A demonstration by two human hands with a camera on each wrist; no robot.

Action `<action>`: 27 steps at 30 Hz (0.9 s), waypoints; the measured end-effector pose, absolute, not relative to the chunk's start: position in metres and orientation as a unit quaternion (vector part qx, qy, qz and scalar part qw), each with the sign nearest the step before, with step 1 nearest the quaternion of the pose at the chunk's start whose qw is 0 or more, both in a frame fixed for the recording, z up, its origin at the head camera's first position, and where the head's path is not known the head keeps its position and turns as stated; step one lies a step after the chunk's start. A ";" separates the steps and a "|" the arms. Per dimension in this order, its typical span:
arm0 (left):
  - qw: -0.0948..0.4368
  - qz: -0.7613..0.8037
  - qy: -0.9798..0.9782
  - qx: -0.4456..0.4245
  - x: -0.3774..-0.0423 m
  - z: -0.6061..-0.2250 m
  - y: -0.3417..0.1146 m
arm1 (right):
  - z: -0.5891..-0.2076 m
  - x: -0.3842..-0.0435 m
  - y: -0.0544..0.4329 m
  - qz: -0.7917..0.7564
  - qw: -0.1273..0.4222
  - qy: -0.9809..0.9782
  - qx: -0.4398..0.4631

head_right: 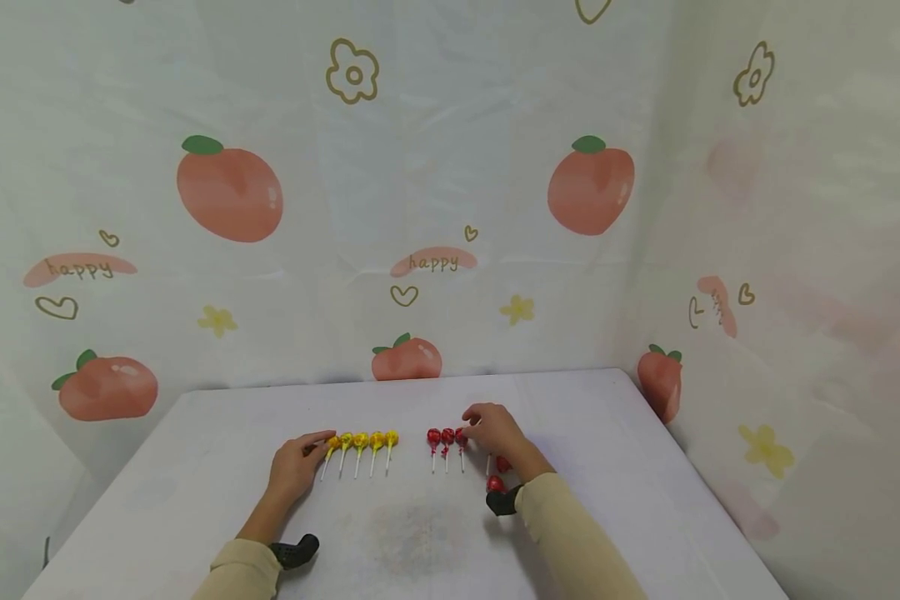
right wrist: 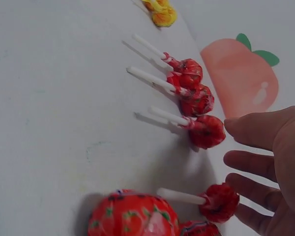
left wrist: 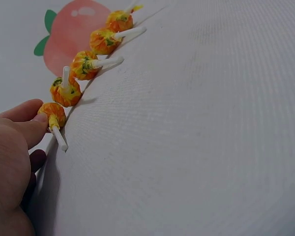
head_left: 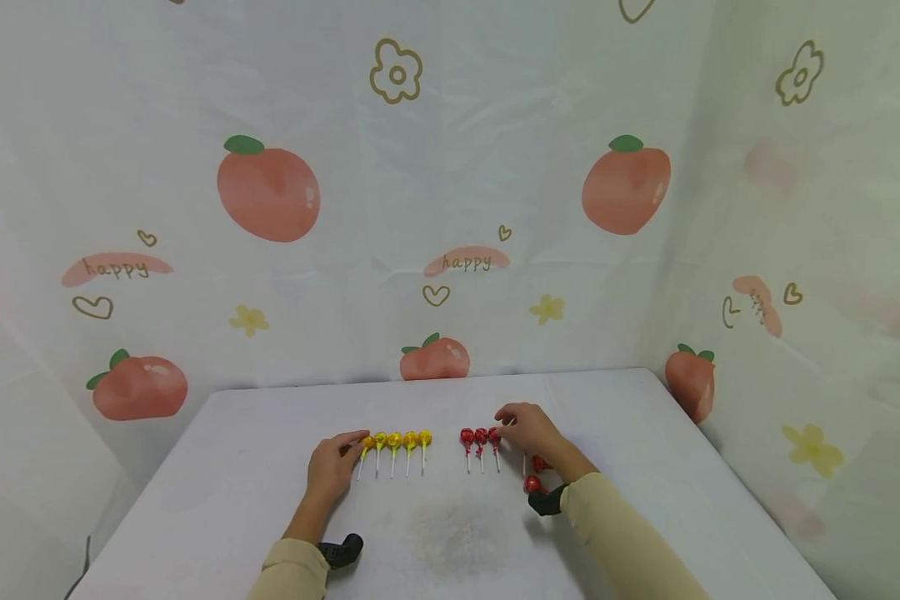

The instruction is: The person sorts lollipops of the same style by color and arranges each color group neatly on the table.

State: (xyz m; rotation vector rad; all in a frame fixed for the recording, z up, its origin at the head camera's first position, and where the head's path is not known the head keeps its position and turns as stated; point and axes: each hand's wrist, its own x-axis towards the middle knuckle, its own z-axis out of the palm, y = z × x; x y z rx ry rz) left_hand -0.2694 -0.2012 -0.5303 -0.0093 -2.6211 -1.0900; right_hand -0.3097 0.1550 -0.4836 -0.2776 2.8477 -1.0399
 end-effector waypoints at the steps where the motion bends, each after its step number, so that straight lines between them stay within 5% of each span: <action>1: 0.151 -0.380 -0.913 -0.003 -0.269 -0.530 -0.201 | -0.483 -0.309 0.156 -0.342 0.047 0.934 -0.087; 27: 0.146 -0.380 -0.913 0.000 -0.270 -0.531 -0.202 | -0.488 -0.298 0.189 -0.304 0.072 0.947 -0.073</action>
